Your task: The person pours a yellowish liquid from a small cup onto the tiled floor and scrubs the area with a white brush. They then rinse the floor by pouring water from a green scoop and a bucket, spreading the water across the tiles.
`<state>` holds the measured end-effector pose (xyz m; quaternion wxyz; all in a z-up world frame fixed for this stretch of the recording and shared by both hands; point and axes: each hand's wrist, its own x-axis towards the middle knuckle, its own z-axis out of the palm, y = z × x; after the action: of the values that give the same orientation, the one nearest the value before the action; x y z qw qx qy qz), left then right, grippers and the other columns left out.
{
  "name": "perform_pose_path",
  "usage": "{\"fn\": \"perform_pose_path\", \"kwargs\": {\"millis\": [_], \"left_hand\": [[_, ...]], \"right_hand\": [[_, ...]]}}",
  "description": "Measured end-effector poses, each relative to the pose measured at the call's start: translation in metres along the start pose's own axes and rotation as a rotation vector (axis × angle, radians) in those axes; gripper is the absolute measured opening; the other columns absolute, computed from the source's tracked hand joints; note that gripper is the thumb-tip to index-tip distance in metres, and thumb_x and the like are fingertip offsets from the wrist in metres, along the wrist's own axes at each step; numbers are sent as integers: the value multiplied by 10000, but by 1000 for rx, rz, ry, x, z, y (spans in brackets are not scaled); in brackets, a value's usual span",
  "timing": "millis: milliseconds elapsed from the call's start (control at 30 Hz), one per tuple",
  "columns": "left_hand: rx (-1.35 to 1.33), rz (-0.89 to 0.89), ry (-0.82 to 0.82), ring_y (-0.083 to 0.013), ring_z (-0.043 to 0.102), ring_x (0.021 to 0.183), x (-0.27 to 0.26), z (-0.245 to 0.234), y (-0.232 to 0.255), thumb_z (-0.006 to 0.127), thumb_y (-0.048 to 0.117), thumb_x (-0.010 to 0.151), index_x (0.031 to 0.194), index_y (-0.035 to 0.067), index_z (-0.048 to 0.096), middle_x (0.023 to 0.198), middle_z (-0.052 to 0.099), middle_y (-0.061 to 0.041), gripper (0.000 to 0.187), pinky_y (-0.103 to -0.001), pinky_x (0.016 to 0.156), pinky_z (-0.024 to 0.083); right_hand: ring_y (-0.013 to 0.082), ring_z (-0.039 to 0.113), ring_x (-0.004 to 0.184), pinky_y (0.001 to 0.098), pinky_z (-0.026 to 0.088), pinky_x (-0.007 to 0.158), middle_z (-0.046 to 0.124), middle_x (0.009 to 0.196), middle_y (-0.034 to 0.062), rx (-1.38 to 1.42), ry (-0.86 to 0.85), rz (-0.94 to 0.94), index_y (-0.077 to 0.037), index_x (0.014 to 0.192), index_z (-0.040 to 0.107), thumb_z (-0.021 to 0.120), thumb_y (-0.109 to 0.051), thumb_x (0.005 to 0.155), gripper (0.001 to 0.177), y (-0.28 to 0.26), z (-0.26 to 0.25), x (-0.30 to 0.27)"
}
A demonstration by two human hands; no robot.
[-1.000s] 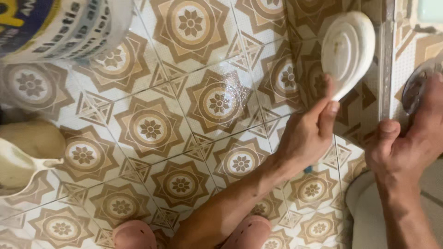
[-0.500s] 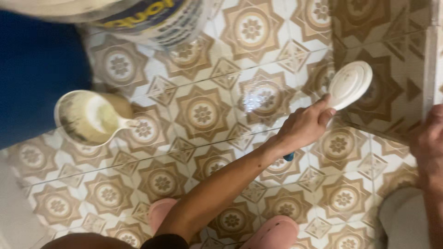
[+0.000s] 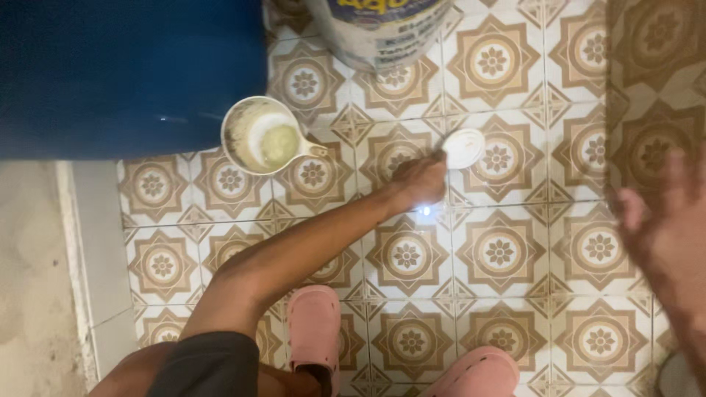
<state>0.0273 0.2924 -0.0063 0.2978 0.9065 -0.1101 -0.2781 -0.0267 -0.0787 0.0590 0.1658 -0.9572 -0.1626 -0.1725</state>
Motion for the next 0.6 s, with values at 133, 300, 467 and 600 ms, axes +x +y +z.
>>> {"fn": "perform_pose_path", "kwargs": {"millis": [133,300,467,600], "left_hand": [[-5,-5,58,-460,617,1168,0,13,-47,558,26,817,1459,-37,379,1237,629,-327,670,-513,1009,500],[-21,125,118,-455,549,1262,2,23,-74,567,13,782,1510,55,400,1320,601,-281,748,-495,1052,485],[169,-72,-35,-408,574,1244,-5,-5,-55,598,102,854,1391,75,526,1357,569,-241,542,-492,1032,490],[225,153,-6,-388,659,1115,-24,-51,-23,616,125,866,1223,65,648,1196,662,-226,364,-500,942,538]], "right_hand": [[445,243,1572,718,105,1218,264,1701,259,-60,-96,-127,-52,1626,322,392,-555,1106,727,-42,14,14],[376,247,1536,650,76,1238,314,1651,217,-184,-319,17,-99,1574,362,329,-518,1056,667,-46,39,-1],[389,676,1121,575,364,1291,672,1324,232,-138,-287,-34,-85,1517,514,481,-163,1017,508,-37,42,-20],[381,683,804,532,523,999,701,825,182,-102,-291,-32,-63,1291,642,583,-77,909,386,-39,29,-21]]}}
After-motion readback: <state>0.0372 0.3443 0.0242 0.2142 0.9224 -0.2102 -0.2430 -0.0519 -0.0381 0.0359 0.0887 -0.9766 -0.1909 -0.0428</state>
